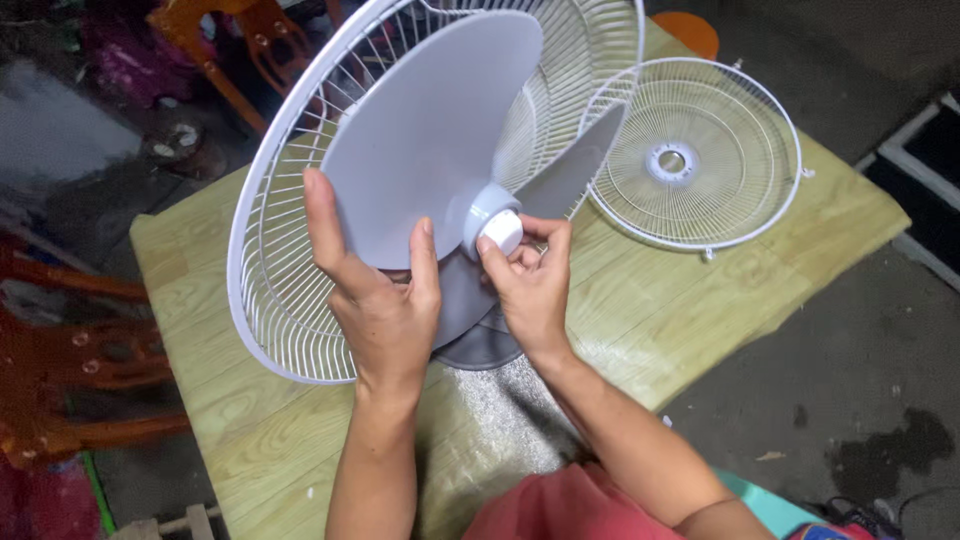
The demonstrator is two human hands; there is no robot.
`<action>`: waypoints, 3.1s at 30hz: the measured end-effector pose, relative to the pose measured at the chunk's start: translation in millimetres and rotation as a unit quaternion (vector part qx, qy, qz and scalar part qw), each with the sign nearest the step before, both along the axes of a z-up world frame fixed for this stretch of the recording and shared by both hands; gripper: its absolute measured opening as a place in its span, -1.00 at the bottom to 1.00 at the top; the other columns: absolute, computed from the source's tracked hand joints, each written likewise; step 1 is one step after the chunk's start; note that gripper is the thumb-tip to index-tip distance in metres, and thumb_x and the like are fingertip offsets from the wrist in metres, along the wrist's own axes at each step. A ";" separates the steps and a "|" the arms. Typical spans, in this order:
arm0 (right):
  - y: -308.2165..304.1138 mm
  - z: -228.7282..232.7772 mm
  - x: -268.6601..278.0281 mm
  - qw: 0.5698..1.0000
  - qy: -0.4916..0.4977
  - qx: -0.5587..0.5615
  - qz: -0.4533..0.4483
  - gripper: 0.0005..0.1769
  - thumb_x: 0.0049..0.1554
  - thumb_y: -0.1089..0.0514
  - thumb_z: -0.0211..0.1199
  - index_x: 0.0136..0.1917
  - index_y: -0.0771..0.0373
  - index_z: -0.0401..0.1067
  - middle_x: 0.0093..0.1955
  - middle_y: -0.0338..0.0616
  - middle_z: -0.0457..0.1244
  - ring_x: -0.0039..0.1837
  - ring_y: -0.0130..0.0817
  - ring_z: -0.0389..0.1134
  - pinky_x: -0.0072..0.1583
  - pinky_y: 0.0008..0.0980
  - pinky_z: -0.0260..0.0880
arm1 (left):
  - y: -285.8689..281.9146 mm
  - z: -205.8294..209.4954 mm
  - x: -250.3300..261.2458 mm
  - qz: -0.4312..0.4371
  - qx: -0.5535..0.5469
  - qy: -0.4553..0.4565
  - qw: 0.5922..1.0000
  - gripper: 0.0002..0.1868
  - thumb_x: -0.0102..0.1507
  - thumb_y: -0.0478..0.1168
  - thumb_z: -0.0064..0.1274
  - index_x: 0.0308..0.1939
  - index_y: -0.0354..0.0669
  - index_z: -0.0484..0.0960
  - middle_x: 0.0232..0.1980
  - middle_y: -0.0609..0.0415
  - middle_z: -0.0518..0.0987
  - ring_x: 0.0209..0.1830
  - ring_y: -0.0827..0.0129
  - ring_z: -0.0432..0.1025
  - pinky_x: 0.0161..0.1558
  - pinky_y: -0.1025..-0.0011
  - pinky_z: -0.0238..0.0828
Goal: The person assembles a white table fan by hand. They attach the fan blades to the motor hub, secure the central cap, and then fit and lock the front wire cage onto the fan body.
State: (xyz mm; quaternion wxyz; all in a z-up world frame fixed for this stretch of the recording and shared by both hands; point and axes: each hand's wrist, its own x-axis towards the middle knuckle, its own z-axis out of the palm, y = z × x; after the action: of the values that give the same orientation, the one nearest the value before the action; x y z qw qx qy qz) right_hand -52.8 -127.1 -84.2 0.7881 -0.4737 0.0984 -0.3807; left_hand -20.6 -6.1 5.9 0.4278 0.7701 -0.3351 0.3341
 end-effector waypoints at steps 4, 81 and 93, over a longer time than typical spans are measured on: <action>-10.9 4.4 3.6 0.999 0.038 -0.004 0.009 -0.52 0.15 0.37 0.33 0.20 0.31 0.10 0.07 -0.05 0.23 -0.09 -0.52 0.35 -0.12 -0.54 0.44 | -3.8 1.2 7.8 -0.013 -0.002 -0.005 1.000 0.00 0.40 -0.45 0.27 0.64 -0.23 -0.21 0.65 -0.28 -0.01 0.69 -0.09 0.03 0.70 0.21 0.04; -104.7 59.7 25.4 0.727 0.409 0.053 0.549 -0.57 0.22 -0.20 0.15 -0.12 0.22 0.47 -0.29 -0.01 0.43 -0.34 -0.36 0.47 -0.24 -0.39 0.55 | -1.6 20.3 24.2 -0.078 0.056 -0.004 0.995 -0.03 0.38 -0.39 0.18 0.62 -0.19 -0.24 0.70 -0.24 0.03 0.49 -0.11 0.42 0.27 0.33 0.52; -87.4 82.5 31.1 0.733 0.510 -0.130 0.431 -0.51 0.15 -0.26 0.18 -0.34 0.17 0.40 -0.51 -0.10 0.33 -0.52 -0.44 0.32 -0.40 -0.48 0.38 | 6.0 13.1 35.4 -0.085 0.010 0.015 0.996 -0.01 0.37 -0.43 0.19 0.62 -0.24 -0.25 0.68 -0.35 0.00 0.65 -0.14 0.20 0.52 0.24 0.30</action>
State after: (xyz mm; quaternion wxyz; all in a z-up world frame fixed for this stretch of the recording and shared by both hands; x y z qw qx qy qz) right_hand -21.7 -214.5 -1.7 0.6298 -0.6864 0.2200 0.2896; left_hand 14.8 -0.1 19.0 0.4520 0.7477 -0.3966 0.2817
